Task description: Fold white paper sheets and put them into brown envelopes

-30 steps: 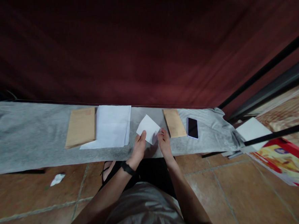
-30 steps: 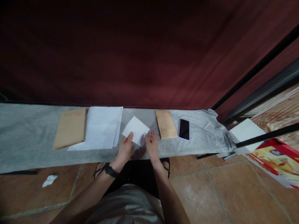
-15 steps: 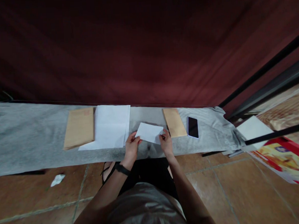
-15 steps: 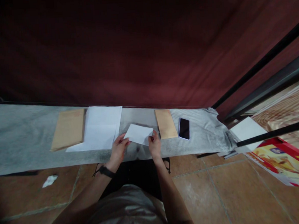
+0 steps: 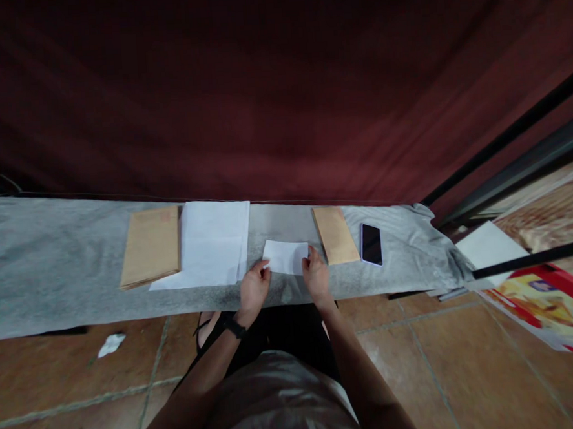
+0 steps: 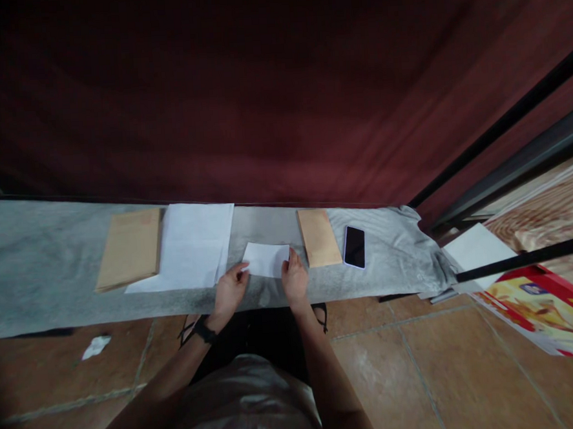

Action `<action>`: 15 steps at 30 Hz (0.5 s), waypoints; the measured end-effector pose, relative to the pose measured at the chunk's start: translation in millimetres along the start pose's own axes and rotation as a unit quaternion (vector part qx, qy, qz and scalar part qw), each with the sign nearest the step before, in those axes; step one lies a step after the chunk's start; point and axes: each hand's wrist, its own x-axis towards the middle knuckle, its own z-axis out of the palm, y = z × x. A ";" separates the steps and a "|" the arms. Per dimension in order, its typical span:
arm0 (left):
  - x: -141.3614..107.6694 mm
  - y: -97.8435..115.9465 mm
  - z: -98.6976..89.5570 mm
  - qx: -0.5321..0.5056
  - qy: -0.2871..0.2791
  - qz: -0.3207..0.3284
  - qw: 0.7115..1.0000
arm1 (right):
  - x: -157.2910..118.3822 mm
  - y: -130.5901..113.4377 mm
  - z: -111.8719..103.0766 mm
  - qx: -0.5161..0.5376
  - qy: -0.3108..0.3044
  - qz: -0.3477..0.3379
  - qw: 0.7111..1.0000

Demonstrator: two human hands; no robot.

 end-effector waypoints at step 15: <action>-5.7 1.1 2.6 0.203 -0.041 0.056 0.977 | -4.4 -6.1 3.1 -0.109 -0.006 -0.006 0.994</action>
